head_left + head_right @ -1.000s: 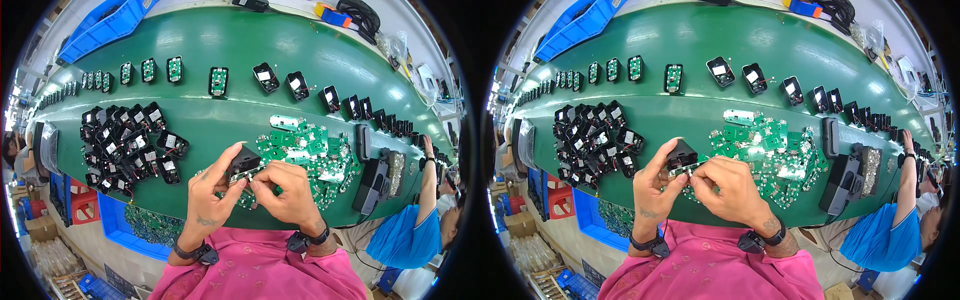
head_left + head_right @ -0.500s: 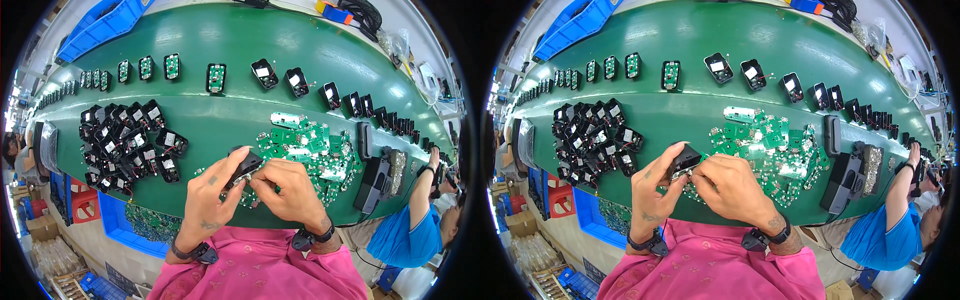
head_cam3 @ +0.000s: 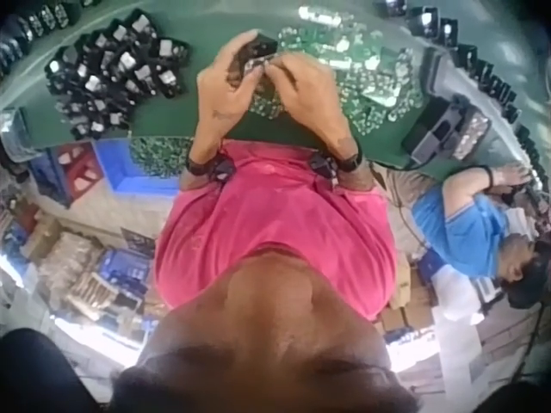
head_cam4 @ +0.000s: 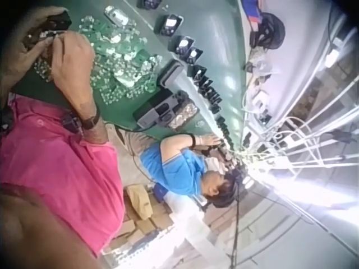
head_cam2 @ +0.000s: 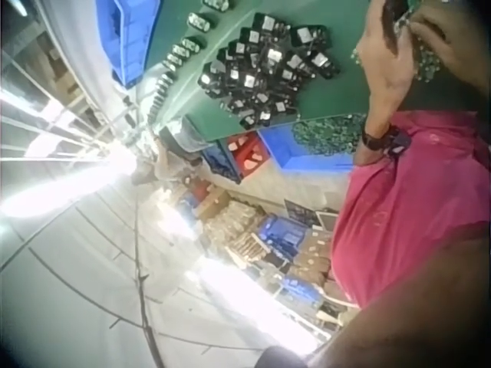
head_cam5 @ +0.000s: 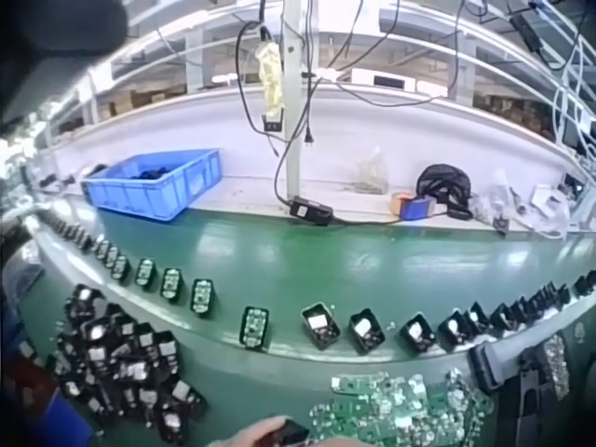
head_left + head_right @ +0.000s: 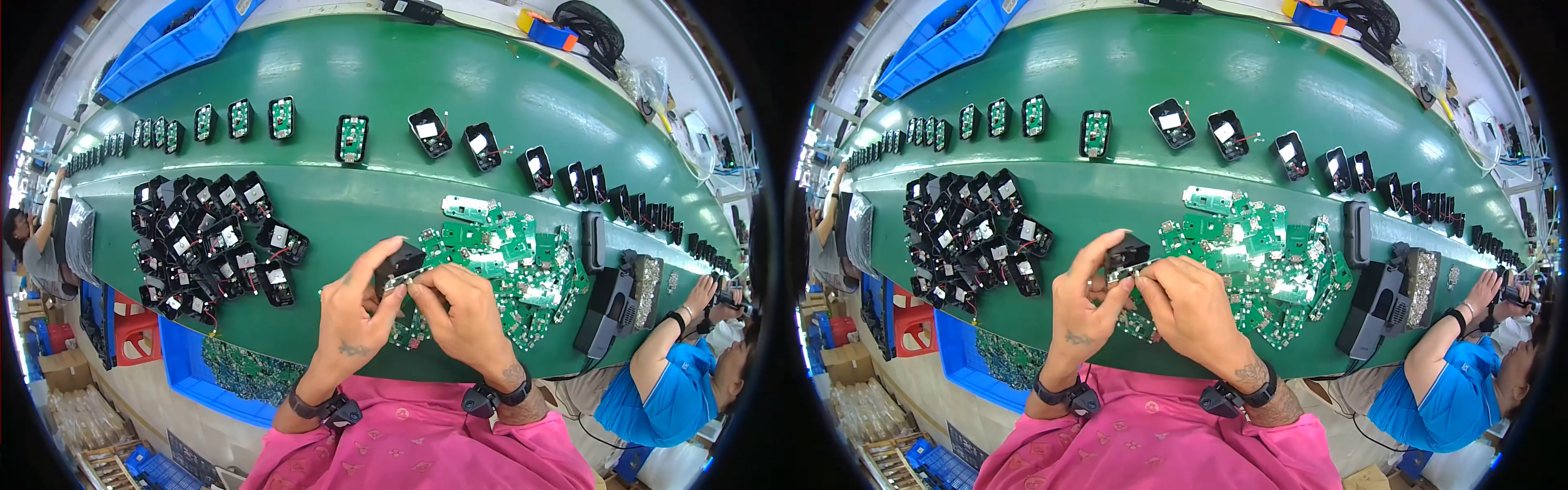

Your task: The person picks up a circuit board and a black plastic housing, fits the board into the housing by hand, and presses them together. After repeating this process, the person places the assembled unit onto the green conveyor belt.

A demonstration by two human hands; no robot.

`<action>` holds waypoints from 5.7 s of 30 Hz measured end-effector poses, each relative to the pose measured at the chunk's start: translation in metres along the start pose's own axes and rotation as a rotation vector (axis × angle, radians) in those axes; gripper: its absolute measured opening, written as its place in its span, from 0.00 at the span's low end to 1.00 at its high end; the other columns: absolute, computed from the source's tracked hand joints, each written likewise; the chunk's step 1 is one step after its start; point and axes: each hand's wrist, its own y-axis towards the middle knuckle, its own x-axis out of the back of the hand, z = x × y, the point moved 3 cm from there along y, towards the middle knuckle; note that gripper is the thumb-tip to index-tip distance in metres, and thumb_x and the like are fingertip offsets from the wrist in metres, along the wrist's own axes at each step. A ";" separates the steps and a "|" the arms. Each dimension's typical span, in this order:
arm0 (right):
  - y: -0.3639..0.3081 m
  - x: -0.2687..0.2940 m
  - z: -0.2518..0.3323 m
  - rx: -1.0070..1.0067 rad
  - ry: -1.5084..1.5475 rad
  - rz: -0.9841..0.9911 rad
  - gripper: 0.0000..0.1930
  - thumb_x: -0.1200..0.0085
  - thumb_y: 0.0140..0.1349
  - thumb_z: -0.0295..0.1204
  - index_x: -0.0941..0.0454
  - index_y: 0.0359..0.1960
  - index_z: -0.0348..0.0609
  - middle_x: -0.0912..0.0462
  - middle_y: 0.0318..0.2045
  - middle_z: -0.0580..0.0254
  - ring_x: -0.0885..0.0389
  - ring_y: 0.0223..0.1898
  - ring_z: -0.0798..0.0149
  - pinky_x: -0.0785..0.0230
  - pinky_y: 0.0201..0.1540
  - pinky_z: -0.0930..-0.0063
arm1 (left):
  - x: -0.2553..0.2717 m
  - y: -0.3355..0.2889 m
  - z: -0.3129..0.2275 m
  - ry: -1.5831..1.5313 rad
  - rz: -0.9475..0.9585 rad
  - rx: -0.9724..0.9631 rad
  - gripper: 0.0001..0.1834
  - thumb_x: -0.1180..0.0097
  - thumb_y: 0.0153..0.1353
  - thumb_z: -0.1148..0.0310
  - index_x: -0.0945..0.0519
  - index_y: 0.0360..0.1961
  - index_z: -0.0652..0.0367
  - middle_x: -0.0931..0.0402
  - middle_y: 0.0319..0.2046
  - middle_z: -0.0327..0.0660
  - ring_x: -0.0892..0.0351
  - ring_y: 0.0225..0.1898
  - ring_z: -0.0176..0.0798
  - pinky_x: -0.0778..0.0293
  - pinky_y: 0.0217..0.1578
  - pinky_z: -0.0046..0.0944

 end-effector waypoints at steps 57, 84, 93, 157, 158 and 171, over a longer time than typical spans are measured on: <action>-0.002 0.025 0.005 -0.262 0.088 -0.094 0.13 0.40 0.64 0.29 0.23 0.23 0.35 0.27 0.14 0.65 0.32 0.16 0.74 0.42 0.20 0.74 | -0.020 0.005 -0.003 -0.014 -0.115 -0.200 0.28 0.49 0.57 0.86 0.27 0.62 0.62 0.21 0.53 0.49 0.15 0.44 0.38 0.18 0.39 0.35; 0.057 -0.029 0.006 -0.303 0.291 -0.033 0.17 0.46 0.67 0.31 0.26 0.54 0.36 0.18 0.36 0.47 0.16 0.38 0.56 0.25 0.41 0.64 | 0.028 0.050 -0.001 -0.090 -0.192 -0.022 0.13 0.50 0.69 0.71 0.28 0.52 0.62 0.18 0.39 0.47 0.18 0.24 0.31 0.25 0.17 0.30; 0.156 0.002 -0.042 -0.177 -0.729 -0.105 0.21 0.37 0.58 0.42 0.20 0.41 0.35 0.17 0.37 0.44 0.17 0.38 0.43 0.24 0.42 0.51 | 0.123 0.183 0.026 0.403 -0.309 -0.044 0.13 0.53 0.69 0.72 0.30 0.54 0.55 0.24 0.22 0.46 0.19 0.15 0.41 0.25 0.15 0.39; -0.050 -0.020 0.012 0.102 -0.046 -0.182 0.12 0.37 0.55 0.16 0.17 0.42 0.34 0.20 0.30 0.58 0.23 0.25 0.65 0.32 0.25 0.74 | 0.006 -0.044 -0.011 0.450 -0.072 -0.159 0.09 0.37 0.55 0.72 0.19 0.38 0.56 0.29 0.51 0.51 0.19 0.40 0.54 0.22 0.36 0.45; -0.051 -0.020 0.013 0.187 -0.155 -0.224 0.12 0.36 0.53 0.16 0.17 0.41 0.35 0.20 0.30 0.58 0.23 0.26 0.63 0.32 0.26 0.72 | 0.006 -0.043 -0.010 0.413 -0.053 -0.189 0.14 0.36 0.54 0.73 0.20 0.43 0.57 0.29 0.51 0.51 0.20 0.44 0.54 0.22 0.38 0.44; -0.050 -0.010 0.016 0.488 -0.293 -0.277 0.16 0.39 0.44 0.19 0.17 0.39 0.38 0.21 0.35 0.60 0.22 0.33 0.59 0.31 0.31 0.66 | -0.002 -0.035 -0.010 -0.620 0.122 0.279 0.43 0.34 0.55 0.79 0.42 0.70 0.62 0.24 0.49 0.43 0.22 0.45 0.32 0.22 0.39 0.32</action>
